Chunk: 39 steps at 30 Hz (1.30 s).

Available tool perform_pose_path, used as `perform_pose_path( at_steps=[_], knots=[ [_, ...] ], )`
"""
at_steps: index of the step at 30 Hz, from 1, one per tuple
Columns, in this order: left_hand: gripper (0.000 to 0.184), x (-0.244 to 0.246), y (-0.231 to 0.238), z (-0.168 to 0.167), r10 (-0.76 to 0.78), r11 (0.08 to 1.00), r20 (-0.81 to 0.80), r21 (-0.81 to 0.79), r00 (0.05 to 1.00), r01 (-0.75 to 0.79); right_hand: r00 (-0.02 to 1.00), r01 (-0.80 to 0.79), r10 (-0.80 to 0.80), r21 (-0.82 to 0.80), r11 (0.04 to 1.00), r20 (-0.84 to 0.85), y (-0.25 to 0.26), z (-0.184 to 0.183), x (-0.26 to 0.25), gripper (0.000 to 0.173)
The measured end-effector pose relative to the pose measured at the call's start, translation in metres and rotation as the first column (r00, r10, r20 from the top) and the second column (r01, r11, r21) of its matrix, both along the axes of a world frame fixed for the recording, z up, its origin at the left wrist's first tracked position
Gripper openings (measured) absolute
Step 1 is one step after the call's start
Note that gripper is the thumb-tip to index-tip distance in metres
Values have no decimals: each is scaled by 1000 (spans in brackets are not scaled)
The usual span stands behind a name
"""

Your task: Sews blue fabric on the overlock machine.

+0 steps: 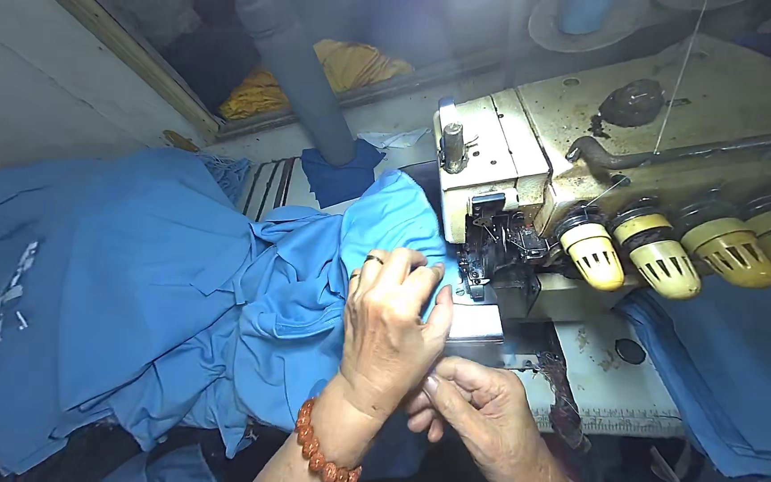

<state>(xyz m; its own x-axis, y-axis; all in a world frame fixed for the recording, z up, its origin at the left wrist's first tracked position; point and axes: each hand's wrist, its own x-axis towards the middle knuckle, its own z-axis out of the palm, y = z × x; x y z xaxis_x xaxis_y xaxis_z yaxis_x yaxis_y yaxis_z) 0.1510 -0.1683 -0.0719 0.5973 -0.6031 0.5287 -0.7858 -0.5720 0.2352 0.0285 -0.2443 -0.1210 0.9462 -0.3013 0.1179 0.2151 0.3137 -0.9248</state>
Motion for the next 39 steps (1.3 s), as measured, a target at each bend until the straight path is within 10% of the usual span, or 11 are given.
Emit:
perform_pose_path(
  at_steps=[4,8,10,17,25,39],
  knots=[
    [17,-23,25,-3,82,989,-139,-107,987,-97,982,167,-129,-330,929,135,-12,-11,-9,21],
    [12,-77,40,4,-192,977,-486,-181,853,117,960,210,-74,-523,826,268,-33,-22,-13,48],
    [12,-88,44,10,-260,965,-579,-172,773,196,963,209,-75,-543,813,258,-47,-28,-19,34],
    [50,-22,80,-25,26,999,-350,-22,936,-36,889,446,-431,-506,738,155,-112,-22,-49,14],
    [21,-11,81,-42,-67,997,-342,-65,937,47,925,372,-321,-329,868,202,-102,-8,-54,14],
    [19,-4,103,30,-51,999,-59,11,997,52,867,498,-417,-453,740,273,-104,2,-60,12]
  ],
)
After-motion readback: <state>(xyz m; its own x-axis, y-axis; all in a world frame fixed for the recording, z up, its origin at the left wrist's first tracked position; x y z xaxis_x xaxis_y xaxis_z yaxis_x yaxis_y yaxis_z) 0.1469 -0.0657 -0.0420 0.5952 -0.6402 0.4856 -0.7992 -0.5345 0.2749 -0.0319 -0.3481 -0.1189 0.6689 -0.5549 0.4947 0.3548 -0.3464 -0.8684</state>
